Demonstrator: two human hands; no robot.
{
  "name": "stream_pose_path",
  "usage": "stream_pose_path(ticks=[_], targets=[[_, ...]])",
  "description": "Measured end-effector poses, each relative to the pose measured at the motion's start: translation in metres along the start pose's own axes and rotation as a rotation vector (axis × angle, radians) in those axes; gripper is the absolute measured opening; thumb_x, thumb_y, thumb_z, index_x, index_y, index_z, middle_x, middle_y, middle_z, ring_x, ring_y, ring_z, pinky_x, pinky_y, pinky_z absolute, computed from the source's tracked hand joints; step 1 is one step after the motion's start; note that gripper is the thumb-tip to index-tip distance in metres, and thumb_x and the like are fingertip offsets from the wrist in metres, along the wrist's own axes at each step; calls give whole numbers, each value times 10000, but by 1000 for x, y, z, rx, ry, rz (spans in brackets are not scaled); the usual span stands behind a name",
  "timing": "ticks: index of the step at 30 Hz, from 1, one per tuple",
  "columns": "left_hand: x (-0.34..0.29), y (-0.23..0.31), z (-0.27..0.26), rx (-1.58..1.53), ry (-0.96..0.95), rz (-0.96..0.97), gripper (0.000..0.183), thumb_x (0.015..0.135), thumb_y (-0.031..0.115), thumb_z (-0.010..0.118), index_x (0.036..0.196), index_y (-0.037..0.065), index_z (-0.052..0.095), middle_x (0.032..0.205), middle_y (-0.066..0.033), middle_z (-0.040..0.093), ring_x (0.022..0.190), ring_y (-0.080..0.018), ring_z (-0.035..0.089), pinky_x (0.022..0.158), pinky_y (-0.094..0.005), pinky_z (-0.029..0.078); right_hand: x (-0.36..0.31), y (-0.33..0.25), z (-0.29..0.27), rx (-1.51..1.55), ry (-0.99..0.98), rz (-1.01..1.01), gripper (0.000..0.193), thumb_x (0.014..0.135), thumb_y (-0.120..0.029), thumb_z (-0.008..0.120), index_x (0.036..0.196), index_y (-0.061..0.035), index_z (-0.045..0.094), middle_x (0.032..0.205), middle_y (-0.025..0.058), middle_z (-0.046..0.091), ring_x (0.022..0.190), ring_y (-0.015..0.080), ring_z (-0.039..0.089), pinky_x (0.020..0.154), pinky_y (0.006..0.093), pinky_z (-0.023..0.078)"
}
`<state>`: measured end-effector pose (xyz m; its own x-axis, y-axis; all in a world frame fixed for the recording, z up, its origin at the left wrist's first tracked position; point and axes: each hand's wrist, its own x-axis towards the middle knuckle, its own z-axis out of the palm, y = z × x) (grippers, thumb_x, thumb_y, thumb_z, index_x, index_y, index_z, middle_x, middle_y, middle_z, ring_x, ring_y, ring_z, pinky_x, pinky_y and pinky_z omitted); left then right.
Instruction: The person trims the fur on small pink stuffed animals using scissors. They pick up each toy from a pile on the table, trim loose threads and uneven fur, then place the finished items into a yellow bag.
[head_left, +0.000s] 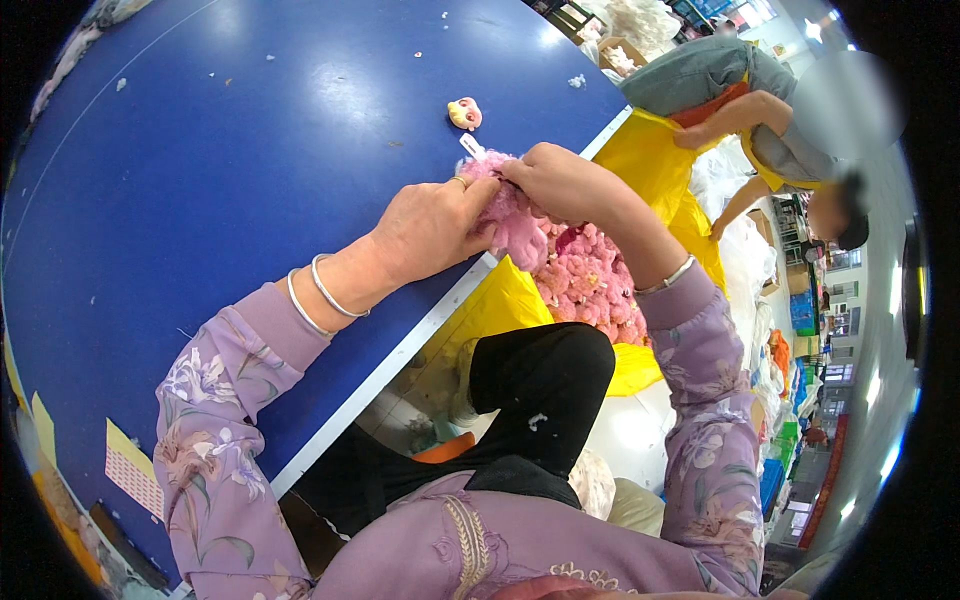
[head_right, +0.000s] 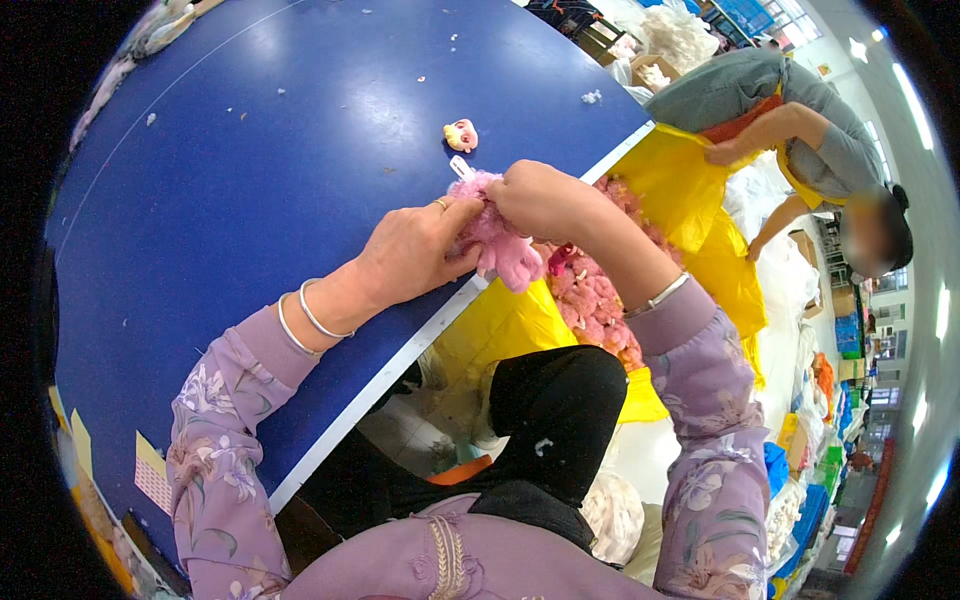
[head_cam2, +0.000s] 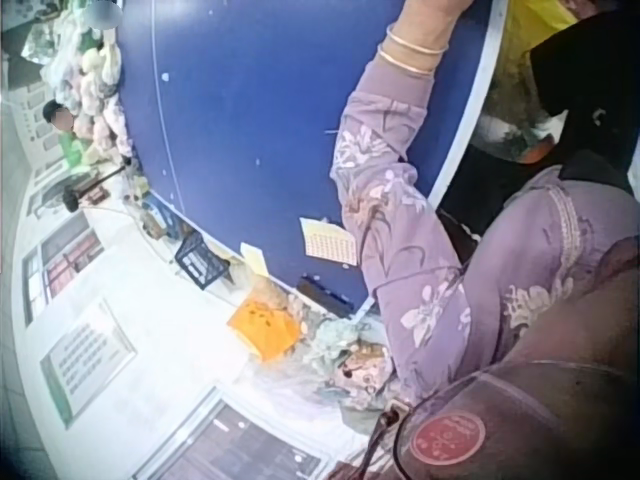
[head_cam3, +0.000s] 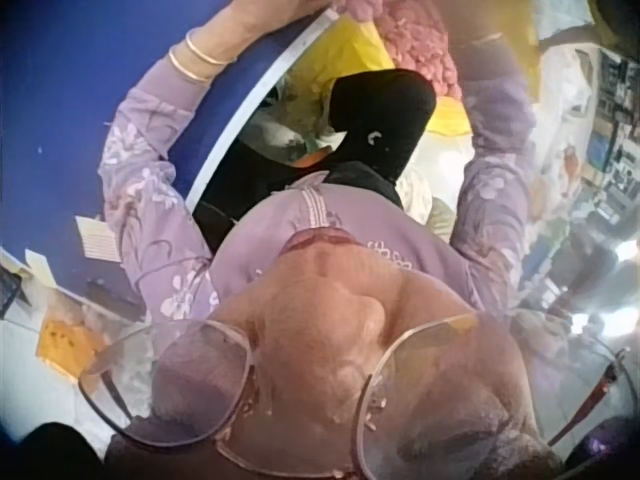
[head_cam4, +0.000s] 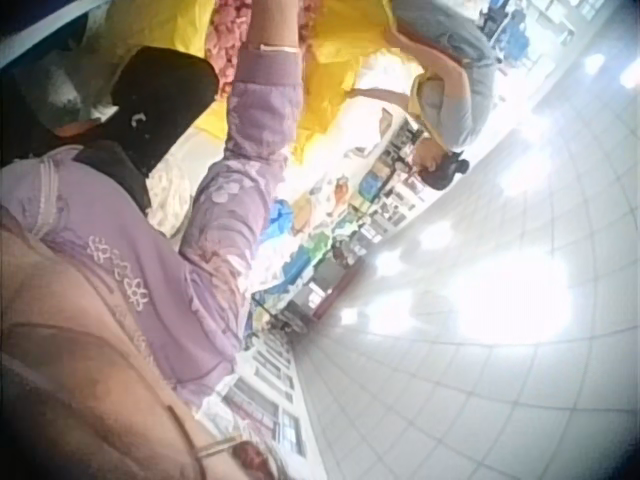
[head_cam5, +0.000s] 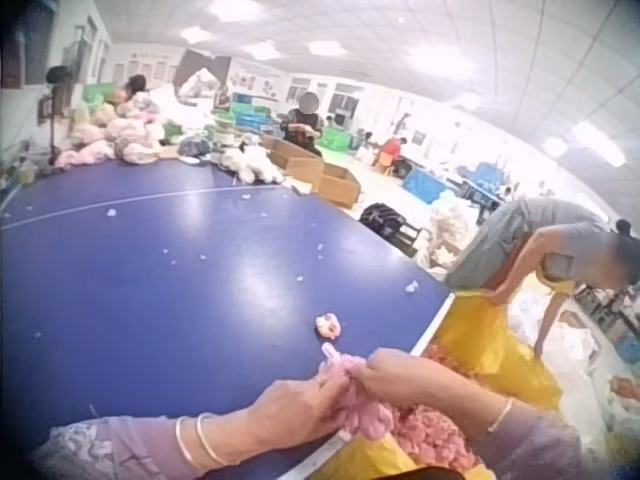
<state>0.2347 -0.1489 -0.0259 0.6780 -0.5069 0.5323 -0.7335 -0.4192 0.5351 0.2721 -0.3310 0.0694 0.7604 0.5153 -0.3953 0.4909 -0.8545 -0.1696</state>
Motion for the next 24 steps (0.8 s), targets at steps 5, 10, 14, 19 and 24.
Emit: stream_pose_path(ticks=[5, 10, 14, 19, 24], targets=[[6, -2, -11, 76, 80, -23, 318, 791, 190, 688, 1047, 54, 557, 992, -163, 614, 933, -327, 614, 735, -402, 516, -1, -12, 5, 944, 91, 466, 411, 975, -368, 480, 797, -11, 582, 565, -23, 387, 447, 85, 352, 393, 246, 266], [9, -17, 4, -206, 345, -81, 328, 811, 165, 666, 1090, 37, 551, 1103, -145, 578, 1019, -264, 575, 878, -333, 473, -7, -11, 24, 1276, 146, 329, 409, 969, -400, 485, 739, -66, 540, 579, -52, 371, 442, 58, 323, 396, 225, 245], [10, -9, -13, -576, 271, -434, 409, 812, 155, 664, 1158, 4, 506, 1120, -127, 563, 1019, -192, 566, 920, -314, 451, -15, -26, 26, 1409, 160, 194, 380, 981, -394, 466, 747, -95, 488, 578, -62, 333, 447, 46, 267, 399, 225, 201], [-4, -4, -22, -604, 242, -373, 446, 805, 162, 662, 1167, -24, 478, 1060, -127, 580, 960, -193, 586, 866, -323, 485, -34, -45, 23, 1236, 165, 132, 398, 985, -411, 455, 787, -76, 536, 604, -58, 366, 498, 43, 316, 433, 212, 234], [-35, 27, -45, -697, 186, -482, 414, 824, 138, 655, 1184, -4, 510, 1071, -89, 595, 985, -139, 566, 883, -295, 473, -61, -48, 33, 921, 608, 78, 410, 893, -386, 628, 772, 3, 586, 628, -33, 503, 598, 77, 481, 514, 265, 375]])
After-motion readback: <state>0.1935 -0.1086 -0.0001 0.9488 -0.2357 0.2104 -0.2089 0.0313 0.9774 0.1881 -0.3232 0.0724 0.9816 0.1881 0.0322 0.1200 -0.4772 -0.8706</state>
